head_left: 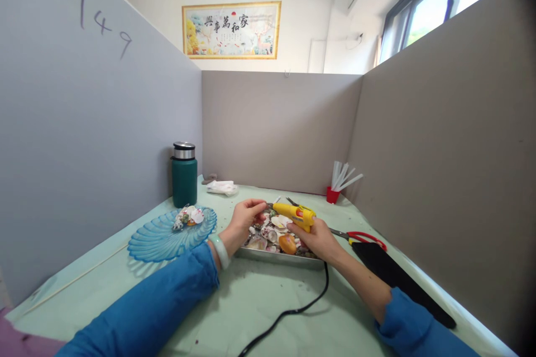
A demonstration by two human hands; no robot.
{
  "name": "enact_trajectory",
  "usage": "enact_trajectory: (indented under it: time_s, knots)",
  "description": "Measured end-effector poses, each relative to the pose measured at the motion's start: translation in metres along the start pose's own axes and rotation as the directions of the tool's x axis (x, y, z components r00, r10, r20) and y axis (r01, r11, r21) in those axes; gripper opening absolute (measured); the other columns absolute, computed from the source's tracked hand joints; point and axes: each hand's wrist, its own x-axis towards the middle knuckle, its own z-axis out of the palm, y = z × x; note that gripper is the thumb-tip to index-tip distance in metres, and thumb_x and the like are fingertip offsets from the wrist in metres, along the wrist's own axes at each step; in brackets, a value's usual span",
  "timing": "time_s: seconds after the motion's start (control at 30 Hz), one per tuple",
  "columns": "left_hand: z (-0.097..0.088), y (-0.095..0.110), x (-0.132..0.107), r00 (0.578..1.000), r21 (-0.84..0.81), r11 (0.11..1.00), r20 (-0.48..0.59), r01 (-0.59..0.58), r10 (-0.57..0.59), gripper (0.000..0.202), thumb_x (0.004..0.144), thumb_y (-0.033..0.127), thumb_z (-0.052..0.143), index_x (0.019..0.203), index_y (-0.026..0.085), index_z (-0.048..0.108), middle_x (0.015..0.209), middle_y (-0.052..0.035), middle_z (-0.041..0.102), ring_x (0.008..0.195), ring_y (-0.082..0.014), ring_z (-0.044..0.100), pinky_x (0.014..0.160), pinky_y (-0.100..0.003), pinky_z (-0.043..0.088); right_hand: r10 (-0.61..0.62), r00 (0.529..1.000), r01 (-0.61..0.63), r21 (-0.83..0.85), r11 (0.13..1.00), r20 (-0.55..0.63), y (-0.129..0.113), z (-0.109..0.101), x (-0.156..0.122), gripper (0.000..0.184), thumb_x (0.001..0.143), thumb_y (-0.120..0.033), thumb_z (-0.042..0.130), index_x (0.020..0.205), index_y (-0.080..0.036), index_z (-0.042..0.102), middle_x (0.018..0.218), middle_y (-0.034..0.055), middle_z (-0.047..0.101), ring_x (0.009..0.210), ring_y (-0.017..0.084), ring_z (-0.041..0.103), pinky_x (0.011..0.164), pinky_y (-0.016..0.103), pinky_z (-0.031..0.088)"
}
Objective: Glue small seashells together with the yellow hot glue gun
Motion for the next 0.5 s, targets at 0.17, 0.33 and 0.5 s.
enact_trajectory:
  time_s: [0.17, 0.33, 0.5]
  knots:
    - [0.0004, 0.0003, -0.0004, 1.000, 0.006, 1.000, -0.003, -0.006, 0.006, 0.030, 0.056, 0.024, 0.074, 0.078, 0.010, 0.061, 0.059, -0.0013, 0.058, 0.044, -0.0068, 0.051, 0.046, -0.021, 0.039, 0.009, 1.000, -0.009, 0.019, 1.000, -0.001, 0.0017, 0.0000, 0.0006, 0.036, 0.074, -0.048, 0.054, 0.083, -0.014, 0.062, 0.043, -0.0038, 0.048, 0.041, 0.010, 0.044, 0.042, 0.021, 0.035]
    - [0.0011, 0.0009, -0.0009, 1.000, 0.011, 1.000, -0.005, -0.004, 0.004, 0.030, 0.055, 0.024, 0.074, 0.077, 0.009, 0.061, 0.058, -0.0011, 0.058, 0.043, -0.0068, 0.051, 0.046, -0.020, 0.040, 0.012, 1.000, -0.012, 0.007, 1.000, 0.001, 0.0027, -0.0001, 0.0012, 0.037, 0.073, -0.049, 0.055, 0.081, -0.014, 0.063, 0.042, -0.0037, 0.048, 0.041, 0.011, 0.045, 0.043, 0.021, 0.036]
    - [0.0005, 0.0000, -0.0004, 1.000, 0.008, 1.000, -0.004, -0.006, 0.006, 0.029, 0.056, 0.024, 0.074, 0.078, 0.009, 0.061, 0.058, -0.0014, 0.058, 0.044, -0.0068, 0.051, 0.046, -0.020, 0.040, 0.007, 1.000, -0.007, 0.007, 1.000, 0.002, 0.0015, -0.0001, 0.0007, 0.036, 0.073, -0.049, 0.055, 0.080, -0.014, 0.063, 0.042, -0.0034, 0.048, 0.040, 0.010, 0.044, 0.042, 0.020, 0.035]
